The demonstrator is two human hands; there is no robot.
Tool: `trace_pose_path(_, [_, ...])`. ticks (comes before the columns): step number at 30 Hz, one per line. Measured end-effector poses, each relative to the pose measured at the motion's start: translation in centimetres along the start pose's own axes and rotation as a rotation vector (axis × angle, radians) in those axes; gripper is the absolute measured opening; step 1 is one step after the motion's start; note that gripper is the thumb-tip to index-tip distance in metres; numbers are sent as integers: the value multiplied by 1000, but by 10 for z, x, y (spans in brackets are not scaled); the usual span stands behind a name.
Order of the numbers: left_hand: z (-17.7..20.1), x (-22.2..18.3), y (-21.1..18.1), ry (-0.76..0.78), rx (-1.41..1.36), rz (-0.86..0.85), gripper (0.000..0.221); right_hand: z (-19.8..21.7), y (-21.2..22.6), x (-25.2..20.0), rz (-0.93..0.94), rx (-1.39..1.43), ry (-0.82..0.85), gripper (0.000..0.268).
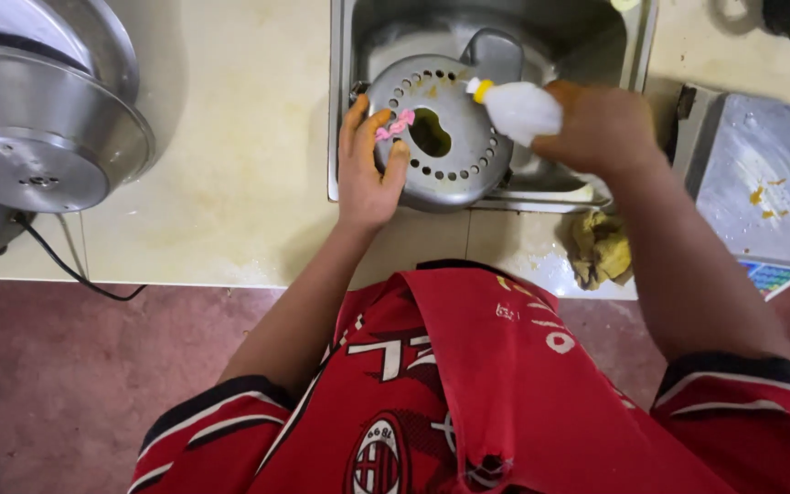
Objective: Washing and scrubbing a metal machine component in a sink
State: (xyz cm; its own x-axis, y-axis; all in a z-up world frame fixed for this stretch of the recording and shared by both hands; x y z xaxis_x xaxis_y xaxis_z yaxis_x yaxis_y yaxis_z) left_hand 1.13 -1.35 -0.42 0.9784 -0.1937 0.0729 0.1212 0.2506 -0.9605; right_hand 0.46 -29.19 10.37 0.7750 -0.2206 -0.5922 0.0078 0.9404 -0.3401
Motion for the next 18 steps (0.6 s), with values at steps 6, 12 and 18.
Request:
trace_pose_path(6, [6,11,-9,11,-113,60,34,-27,5,-9,183,189,-161,77])
trace_pose_path(12, [-5,36,28,17,-10,13,42,-40,-7,-50,39,573,-18,87])
trace_pose_path(18, [0,35,13,54,26,-71,33,-64,-78,-55,-150,1325,-619,54])
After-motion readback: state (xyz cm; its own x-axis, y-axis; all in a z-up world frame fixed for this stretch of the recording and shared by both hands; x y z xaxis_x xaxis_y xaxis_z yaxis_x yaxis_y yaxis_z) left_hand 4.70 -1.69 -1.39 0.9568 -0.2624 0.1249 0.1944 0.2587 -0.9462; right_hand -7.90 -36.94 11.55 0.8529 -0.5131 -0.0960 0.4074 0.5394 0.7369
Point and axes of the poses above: each hand's wrist, its own x-axis towards the middle knuckle, its own z-axis out of the back of the hand, y = z × x, the point moved 1 cm from there along x, towards the middle knuckle, and after that the axes turned 7 degrees about -x, right-handed, at the moved point
